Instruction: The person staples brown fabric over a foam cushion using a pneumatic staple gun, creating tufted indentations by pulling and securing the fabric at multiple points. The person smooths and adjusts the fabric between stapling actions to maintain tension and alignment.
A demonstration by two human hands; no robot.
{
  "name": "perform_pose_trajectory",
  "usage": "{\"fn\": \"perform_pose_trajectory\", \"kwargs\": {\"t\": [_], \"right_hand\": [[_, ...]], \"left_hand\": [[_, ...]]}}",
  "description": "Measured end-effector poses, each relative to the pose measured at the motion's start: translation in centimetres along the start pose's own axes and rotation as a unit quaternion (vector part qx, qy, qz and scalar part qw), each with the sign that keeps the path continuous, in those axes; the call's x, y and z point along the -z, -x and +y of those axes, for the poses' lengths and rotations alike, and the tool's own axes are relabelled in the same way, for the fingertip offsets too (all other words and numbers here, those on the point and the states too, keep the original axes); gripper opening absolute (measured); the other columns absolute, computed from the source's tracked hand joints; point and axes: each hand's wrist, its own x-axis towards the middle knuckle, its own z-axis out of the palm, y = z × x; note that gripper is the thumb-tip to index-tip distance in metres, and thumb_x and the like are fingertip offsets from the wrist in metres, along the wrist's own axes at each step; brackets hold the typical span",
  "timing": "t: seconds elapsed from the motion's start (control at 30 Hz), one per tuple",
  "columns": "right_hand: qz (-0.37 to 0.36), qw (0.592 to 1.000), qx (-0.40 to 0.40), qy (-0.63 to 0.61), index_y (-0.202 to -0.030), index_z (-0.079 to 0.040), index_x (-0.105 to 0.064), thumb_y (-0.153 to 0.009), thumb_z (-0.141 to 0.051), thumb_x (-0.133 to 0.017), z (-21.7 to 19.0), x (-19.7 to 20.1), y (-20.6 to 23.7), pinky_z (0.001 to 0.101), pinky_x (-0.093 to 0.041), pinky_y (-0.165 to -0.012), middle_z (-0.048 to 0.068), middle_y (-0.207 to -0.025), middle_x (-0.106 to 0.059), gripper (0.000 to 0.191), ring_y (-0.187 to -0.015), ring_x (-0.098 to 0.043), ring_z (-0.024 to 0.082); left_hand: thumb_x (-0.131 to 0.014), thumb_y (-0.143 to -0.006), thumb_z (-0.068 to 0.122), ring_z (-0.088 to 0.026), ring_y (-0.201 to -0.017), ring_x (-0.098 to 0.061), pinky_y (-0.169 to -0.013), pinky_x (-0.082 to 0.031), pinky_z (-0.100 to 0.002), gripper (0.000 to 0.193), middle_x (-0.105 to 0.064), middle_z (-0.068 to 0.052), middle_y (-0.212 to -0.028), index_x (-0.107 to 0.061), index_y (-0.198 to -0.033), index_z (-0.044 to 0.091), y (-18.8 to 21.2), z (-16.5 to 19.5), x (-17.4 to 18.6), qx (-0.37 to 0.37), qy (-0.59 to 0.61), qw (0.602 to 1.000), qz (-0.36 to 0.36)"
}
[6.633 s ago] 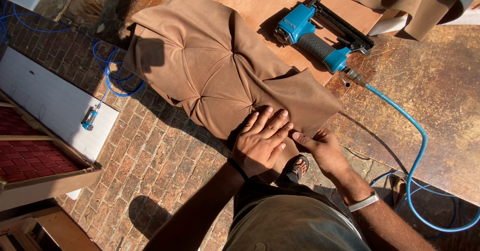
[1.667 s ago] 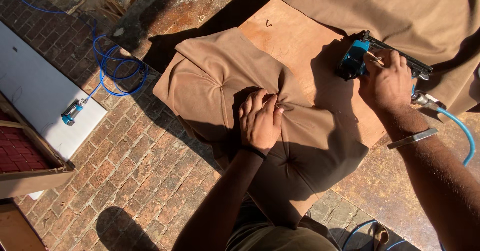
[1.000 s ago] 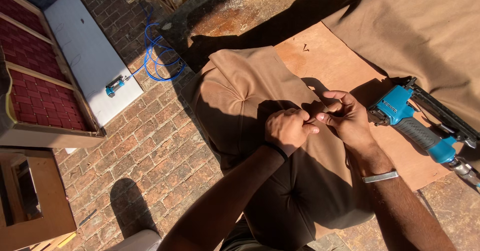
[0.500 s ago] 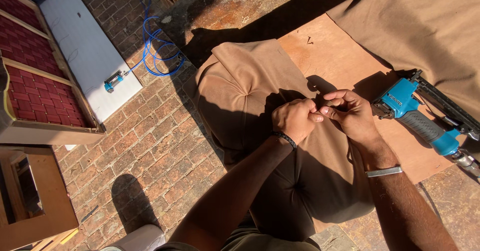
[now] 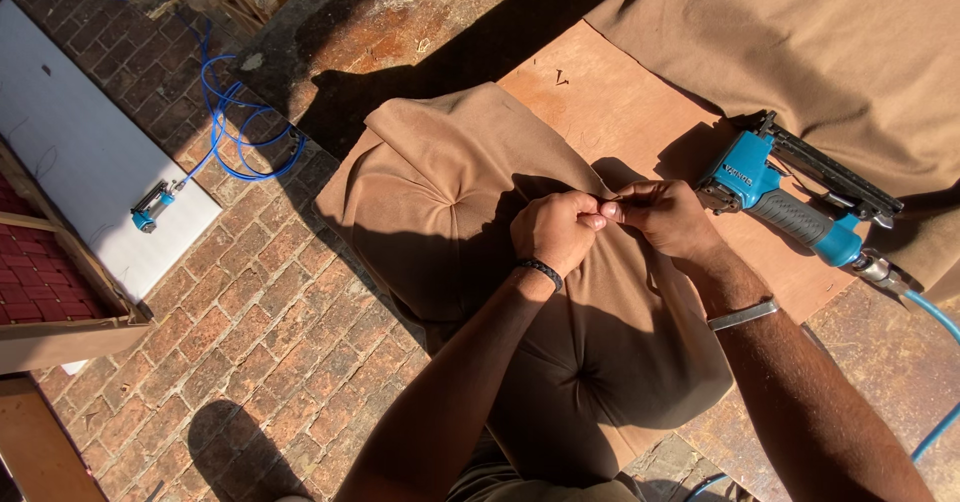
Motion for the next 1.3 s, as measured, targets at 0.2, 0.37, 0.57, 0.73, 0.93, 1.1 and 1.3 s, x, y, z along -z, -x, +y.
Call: {"fn": "perform_pose_trajectory", "kwargs": {"t": [0.2, 0.37, 0.57, 0.73, 0.93, 1.1, 1.3], "right_hand": [[0.164, 0.979, -0.117, 0.031, -0.103, -0.006, -0.081, -0.085, -0.021, -0.083, -1.0, -1.9, 0.9, 0.0318, -0.059, -0.073, 0.009, -0.090, -0.079, 0.024, -0.077, -0.072, 0.015], [0.179, 0.965, -0.107, 0.157, -0.099, -0.010, -0.083, -0.083, -0.033, -0.083, -2.1, -1.9, 0.6, 0.0327, -0.058, -0.070, 0.009, -0.080, -0.078, 0.028, -0.070, -0.072, 0.017], [0.189, 0.957, -0.063, 0.212, -0.100, -0.011, -0.083, -0.084, -0.036, -0.083, -1.8, -2.2, -0.7, 0.0353, -0.058, -0.071, 0.011, -0.077, -0.077, 0.030, -0.070, -0.073, 0.020], [0.191, 0.947, -0.040, 0.255, -0.104, -0.014, -0.083, -0.085, -0.044, -0.081, -0.2, -2.9, -3.1, 0.0409, -0.056, -0.078, 0.014, -0.085, -0.076, 0.036, -0.079, -0.073, 0.028], [0.183, 0.935, 0.028, 0.302, -0.101, -0.008, -0.083, -0.095, -0.041, -0.082, 2.2, -4.2, -5.8, 0.0388, -0.057, -0.082, 0.013, -0.085, -0.078, 0.033, -0.083, -0.074, 0.027], [0.171, 0.942, 0.069, 0.280, -0.106, -0.005, -0.079, -0.099, -0.039, -0.079, 3.0, -1.7, -3.1, 0.0392, -0.058, -0.081, 0.014, -0.089, -0.078, 0.035, -0.082, -0.074, 0.026], [0.158, 0.931, 0.040, 0.326, -0.111, -0.004, -0.075, -0.099, -0.040, -0.077, 2.3, 1.1, 0.1, 0.0417, -0.058, -0.078, 0.016, -0.088, -0.076, 0.038, -0.079, -0.073, 0.028]], "left_hand": [[-0.067, -0.097, 0.018, -0.026, -0.111, -0.069, -0.097, -0.055, -0.038, 0.026, -0.072, -0.009, -0.122, -0.069, -0.123, 0.011, 3.9, 0.1, 0.7, -0.141, -0.047, 0.986, 0.075], [-0.057, -0.095, 0.050, -0.032, -0.150, -0.038, -0.126, -0.016, -0.055, 0.077, -0.048, -0.020, -0.154, -0.050, -0.147, -0.005, 7.8, 0.4, 1.6, -0.239, -0.221, 0.945, 0.009], [-0.051, -0.093, 0.054, -0.028, -0.155, -0.035, -0.131, -0.009, -0.054, 0.077, -0.049, -0.019, -0.158, -0.053, -0.146, -0.003, 6.2, 0.7, 1.2, -0.188, -0.273, 0.943, -0.009], [-0.052, -0.086, 0.057, -0.024, -0.155, -0.038, -0.132, -0.012, -0.055, 0.076, -0.056, -0.013, -0.153, -0.060, -0.140, 0.004, 5.1, 0.4, 1.7, -0.138, -0.298, 0.944, 0.025], [-0.047, -0.087, 0.058, -0.015, -0.156, -0.044, -0.137, -0.019, -0.051, 0.071, -0.057, -0.002, -0.158, -0.065, -0.138, 0.013, 4.7, -0.5, 2.1, -0.108, -0.353, 0.928, 0.051], [-0.044, -0.084, 0.055, -0.015, -0.152, -0.042, -0.133, -0.018, -0.050, 0.074, -0.053, -0.002, -0.157, -0.060, -0.143, 0.013, 5.3, -0.2, 2.6, -0.106, -0.376, 0.920, 0.040], [-0.042, -0.086, 0.053, -0.016, -0.156, -0.035, -0.132, -0.014, -0.050, 0.076, -0.043, -0.003, -0.165, -0.051, -0.151, 0.014, 5.6, 0.5, 2.8, -0.093, -0.373, 0.923, 0.003]]}}
